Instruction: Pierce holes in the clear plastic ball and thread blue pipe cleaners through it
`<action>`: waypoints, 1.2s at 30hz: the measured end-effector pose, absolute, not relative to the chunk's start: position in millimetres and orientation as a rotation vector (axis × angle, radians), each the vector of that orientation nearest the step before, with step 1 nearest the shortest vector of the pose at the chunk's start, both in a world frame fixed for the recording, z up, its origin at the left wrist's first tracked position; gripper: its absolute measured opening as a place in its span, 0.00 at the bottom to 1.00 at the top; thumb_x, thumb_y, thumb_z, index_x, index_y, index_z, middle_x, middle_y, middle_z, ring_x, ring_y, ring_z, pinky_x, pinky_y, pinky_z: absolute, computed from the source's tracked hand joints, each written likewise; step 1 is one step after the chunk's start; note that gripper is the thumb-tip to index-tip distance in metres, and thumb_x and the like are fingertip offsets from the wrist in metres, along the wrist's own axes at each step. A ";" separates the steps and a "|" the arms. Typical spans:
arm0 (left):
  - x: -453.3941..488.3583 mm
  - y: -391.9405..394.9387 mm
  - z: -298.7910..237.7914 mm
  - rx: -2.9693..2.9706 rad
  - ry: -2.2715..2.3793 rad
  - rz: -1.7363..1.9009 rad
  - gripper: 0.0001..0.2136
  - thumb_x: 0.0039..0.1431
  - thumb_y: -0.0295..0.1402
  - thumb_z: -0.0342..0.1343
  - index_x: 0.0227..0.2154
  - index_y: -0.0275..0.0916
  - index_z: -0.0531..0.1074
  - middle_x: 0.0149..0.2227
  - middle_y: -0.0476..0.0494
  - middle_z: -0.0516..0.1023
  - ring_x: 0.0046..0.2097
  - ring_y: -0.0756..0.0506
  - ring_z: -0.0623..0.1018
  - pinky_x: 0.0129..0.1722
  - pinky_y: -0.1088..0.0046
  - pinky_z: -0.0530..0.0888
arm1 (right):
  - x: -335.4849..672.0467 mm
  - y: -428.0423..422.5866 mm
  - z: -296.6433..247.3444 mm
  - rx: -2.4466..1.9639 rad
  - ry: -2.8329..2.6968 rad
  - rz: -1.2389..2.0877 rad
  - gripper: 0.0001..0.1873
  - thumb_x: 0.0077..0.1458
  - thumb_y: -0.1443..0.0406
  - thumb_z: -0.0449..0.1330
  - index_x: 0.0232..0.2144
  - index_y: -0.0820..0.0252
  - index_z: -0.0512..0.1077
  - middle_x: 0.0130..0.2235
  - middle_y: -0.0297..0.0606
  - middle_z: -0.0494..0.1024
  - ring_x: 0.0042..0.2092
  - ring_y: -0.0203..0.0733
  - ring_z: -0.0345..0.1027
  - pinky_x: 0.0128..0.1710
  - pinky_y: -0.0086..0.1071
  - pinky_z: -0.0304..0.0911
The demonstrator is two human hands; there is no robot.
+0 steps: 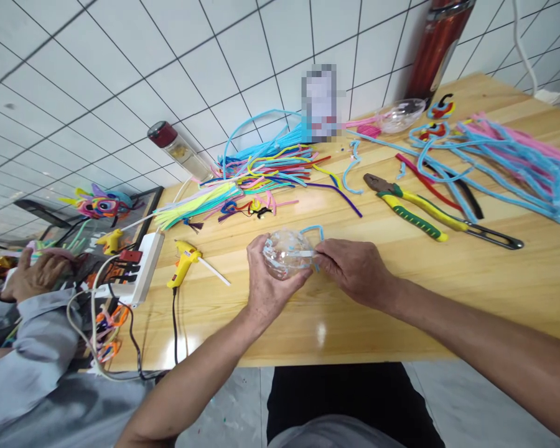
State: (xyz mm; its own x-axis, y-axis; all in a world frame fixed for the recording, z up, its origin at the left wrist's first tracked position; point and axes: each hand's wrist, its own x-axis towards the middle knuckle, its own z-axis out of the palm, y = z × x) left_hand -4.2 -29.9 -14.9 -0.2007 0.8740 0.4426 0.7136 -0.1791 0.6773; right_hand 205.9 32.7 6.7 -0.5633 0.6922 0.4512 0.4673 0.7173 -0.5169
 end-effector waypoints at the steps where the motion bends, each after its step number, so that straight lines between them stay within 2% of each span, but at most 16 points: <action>1: -4.6 -29.7 -15.3 1.863 1.888 1.316 0.47 0.45 0.42 0.76 0.65 0.43 0.56 0.61 0.34 0.66 0.63 0.36 0.72 0.60 0.55 0.74 | 205.3 33.0 6.5 -0.875 -2.275 0.442 0.21 0.74 0.57 0.47 0.36 0.59 0.75 0.33 0.39 0.82 0.34 0.39 0.74 0.34 0.32 0.55; 7: -6.5 -27.9 -17.8 1.845 1.873 1.343 0.47 0.45 0.40 0.76 0.65 0.43 0.57 0.60 0.35 0.67 0.62 0.36 0.72 0.60 0.55 0.74 | 202.6 35.3 5.1 -0.827 -2.257 0.389 0.19 0.74 0.59 0.49 0.36 0.60 0.74 0.33 0.38 0.82 0.34 0.39 0.74 0.34 0.32 0.55; 13: -8.7 -27.2 -19.4 1.750 1.796 1.379 0.46 0.43 0.42 0.77 0.63 0.43 0.59 0.61 0.35 0.67 0.64 0.35 0.72 0.62 0.54 0.73 | 205.1 38.8 1.9 -0.809 -2.255 0.296 0.22 0.75 0.56 0.47 0.36 0.59 0.75 0.33 0.37 0.82 0.34 0.39 0.74 0.34 0.32 0.56; 24: -9.3 -28.5 -10.4 1.771 1.731 1.306 0.43 0.45 0.43 0.75 0.62 0.42 0.60 0.59 0.35 0.70 0.61 0.35 0.74 0.60 0.55 0.75 | 207.6 43.2 4.7 -0.785 -2.293 0.075 0.22 0.75 0.56 0.48 0.35 0.59 0.76 0.30 0.37 0.80 0.32 0.39 0.71 0.34 0.34 0.54; 30: -5.9 -33.1 -4.0 1.704 1.606 1.276 0.41 0.46 0.45 0.73 0.61 0.41 0.62 0.60 0.34 0.70 0.58 0.36 0.76 0.54 0.60 0.79 | 223.2 60.9 5.6 -0.949 -2.185 0.186 0.24 0.75 0.54 0.47 0.36 0.58 0.76 0.34 0.39 0.83 0.35 0.41 0.75 0.33 0.33 0.56; 36: -5.6 -32.1 -4.0 1.543 1.567 1.316 0.41 0.46 0.47 0.73 0.60 0.42 0.60 0.57 0.35 0.73 0.55 0.38 0.79 0.55 0.59 0.79 | 221.8 54.0 6.5 -0.797 -2.224 0.341 0.21 0.74 0.55 0.49 0.35 0.57 0.74 0.30 0.34 0.80 0.31 0.38 0.73 0.31 0.31 0.56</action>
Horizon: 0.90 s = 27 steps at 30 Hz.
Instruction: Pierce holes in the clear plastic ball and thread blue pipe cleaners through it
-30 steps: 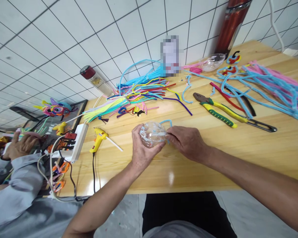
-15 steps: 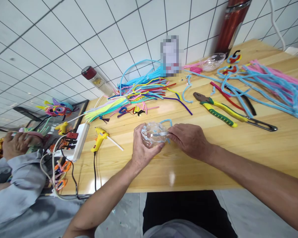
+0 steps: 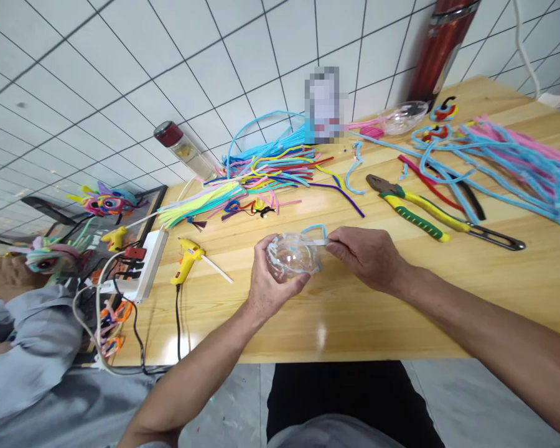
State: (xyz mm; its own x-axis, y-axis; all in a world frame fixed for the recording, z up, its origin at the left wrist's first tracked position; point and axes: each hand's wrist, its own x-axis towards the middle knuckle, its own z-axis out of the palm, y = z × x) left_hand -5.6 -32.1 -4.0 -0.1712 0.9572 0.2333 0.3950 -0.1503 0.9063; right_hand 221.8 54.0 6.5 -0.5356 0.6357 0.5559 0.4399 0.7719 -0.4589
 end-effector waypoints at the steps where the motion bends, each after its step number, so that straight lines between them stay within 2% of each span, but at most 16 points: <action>1: -5.4 -31.6 -4.3 1.528 1.561 1.330 0.41 0.46 0.47 0.73 0.59 0.42 0.61 0.57 0.35 0.73 0.55 0.38 0.80 0.55 0.59 0.79 | 220.9 52.5 6.2 -0.775 -2.240 0.345 0.20 0.74 0.55 0.50 0.35 0.58 0.74 0.30 0.34 0.81 0.31 0.38 0.73 0.31 0.31 0.56; 10: -0.7 -27.8 -1.8 1.532 1.504 1.375 0.40 0.43 0.45 0.75 0.58 0.42 0.62 0.54 0.37 0.74 0.51 0.40 0.80 0.51 0.61 0.81 | 221.1 46.7 9.2 -0.656 -2.328 0.314 0.14 0.72 0.61 0.53 0.36 0.59 0.74 0.31 0.35 0.81 0.31 0.38 0.73 0.32 0.32 0.57; 17: -2.8 -28.8 -1.3 1.561 1.566 1.311 0.40 0.45 0.45 0.73 0.59 0.42 0.62 0.55 0.37 0.72 0.50 0.41 0.79 0.48 0.62 0.80 | 218.0 47.3 9.6 -0.830 -2.267 0.269 0.19 0.73 0.57 0.50 0.35 0.59 0.74 0.32 0.37 0.82 0.33 0.39 0.74 0.32 0.32 0.57; 21: -3.3 -30.5 0.2 1.591 1.567 1.277 0.40 0.45 0.46 0.73 0.59 0.42 0.62 0.57 0.36 0.71 0.53 0.39 0.78 0.52 0.61 0.79 | 222.7 53.6 10.5 -0.959 -2.150 0.360 0.20 0.73 0.55 0.50 0.34 0.57 0.74 0.31 0.36 0.81 0.31 0.38 0.73 0.31 0.31 0.57; 25: -0.1 -30.3 0.0 1.547 1.559 1.258 0.40 0.45 0.47 0.73 0.59 0.42 0.61 0.55 0.37 0.72 0.50 0.41 0.78 0.47 0.63 0.80 | 219.8 47.0 15.7 -0.864 -2.109 0.518 0.18 0.68 0.50 0.56 0.39 0.57 0.74 0.27 0.31 0.77 0.26 0.35 0.67 0.29 0.29 0.58; 27: 1.3 -29.8 -1.0 1.568 1.577 1.252 0.41 0.46 0.46 0.73 0.60 0.43 0.61 0.56 0.36 0.72 0.50 0.40 0.78 0.47 0.63 0.80 | 215.5 41.3 17.7 -0.806 -2.103 0.553 0.16 0.66 0.50 0.59 0.41 0.57 0.74 0.27 0.30 0.76 0.25 0.34 0.66 0.28 0.29 0.58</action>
State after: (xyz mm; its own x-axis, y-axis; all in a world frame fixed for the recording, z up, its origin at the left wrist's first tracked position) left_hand 1.3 -29.8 -1.0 -0.1400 0.9681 0.2080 0.4226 -0.1315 0.8967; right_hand 215.5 41.3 17.7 -0.4773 0.7043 0.5255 0.3546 0.7015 -0.6182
